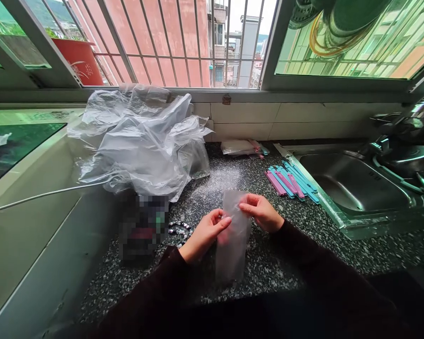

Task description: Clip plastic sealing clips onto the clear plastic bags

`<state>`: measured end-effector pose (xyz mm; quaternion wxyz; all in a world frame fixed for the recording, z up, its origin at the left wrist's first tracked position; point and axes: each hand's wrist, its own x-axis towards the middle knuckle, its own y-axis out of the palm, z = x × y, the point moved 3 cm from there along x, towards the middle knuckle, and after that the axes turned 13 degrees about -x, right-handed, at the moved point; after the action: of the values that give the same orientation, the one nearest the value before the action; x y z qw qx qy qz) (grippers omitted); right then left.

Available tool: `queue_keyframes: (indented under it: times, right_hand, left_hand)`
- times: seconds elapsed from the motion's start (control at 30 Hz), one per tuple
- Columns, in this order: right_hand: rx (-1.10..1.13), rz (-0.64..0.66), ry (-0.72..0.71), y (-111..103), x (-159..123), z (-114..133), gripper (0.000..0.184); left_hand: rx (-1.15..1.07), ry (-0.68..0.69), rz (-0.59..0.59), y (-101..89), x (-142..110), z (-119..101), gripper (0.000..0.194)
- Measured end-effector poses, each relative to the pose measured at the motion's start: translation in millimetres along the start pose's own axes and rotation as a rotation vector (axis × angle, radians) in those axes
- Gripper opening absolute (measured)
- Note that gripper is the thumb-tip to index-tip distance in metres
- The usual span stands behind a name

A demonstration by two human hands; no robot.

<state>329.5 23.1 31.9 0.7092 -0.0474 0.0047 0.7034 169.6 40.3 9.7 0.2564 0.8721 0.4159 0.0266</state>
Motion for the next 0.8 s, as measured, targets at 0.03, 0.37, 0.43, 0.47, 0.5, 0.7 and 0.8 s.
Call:
queue_keyframes:
  times: [0.03,0.37,0.43,0.47,0.5,0.7,0.8]
  right_hand:
    - [0.009,0.014,-0.001,0.4,-0.9,0.9,0.031]
    - [-0.037,-0.104,-0.051,-2.6,-4.8,8.3,0.027]
    - [-0.012,-0.095,-0.042,-4.0,-5.3,8.7,0.027]
    - [-0.005,-0.093,-0.035,-4.6,-5.6,8.9,0.029]
    - [-0.006,-0.095,-0.028,-5.1,-5.9,9.2,0.03]
    - [-0.084,-0.16,-0.068,-6.3,-5.3,11.1,0.029]
    - [-0.08,-0.25,-0.11,-13.0,-2.8,10.4,0.031]
  left_hand:
    - [-0.008,0.007,-0.003,0.4,-0.1,-0.7,0.036]
    - [-0.014,-0.017,0.013,8.8,-4.7,-3.9,0.035]
    - [0.026,-0.036,0.024,9.4,-5.7,-3.4,0.036]
    - [0.051,-0.04,0.02,9.4,-6.2,-3.6,0.037]
    - [0.073,-0.039,0.012,9.1,-6.6,-4.2,0.037]
    - [0.084,-0.051,0.034,10.0,-8.1,-5.2,0.038]
    - [0.126,-0.171,0.107,13.0,-10.3,0.3,0.039]
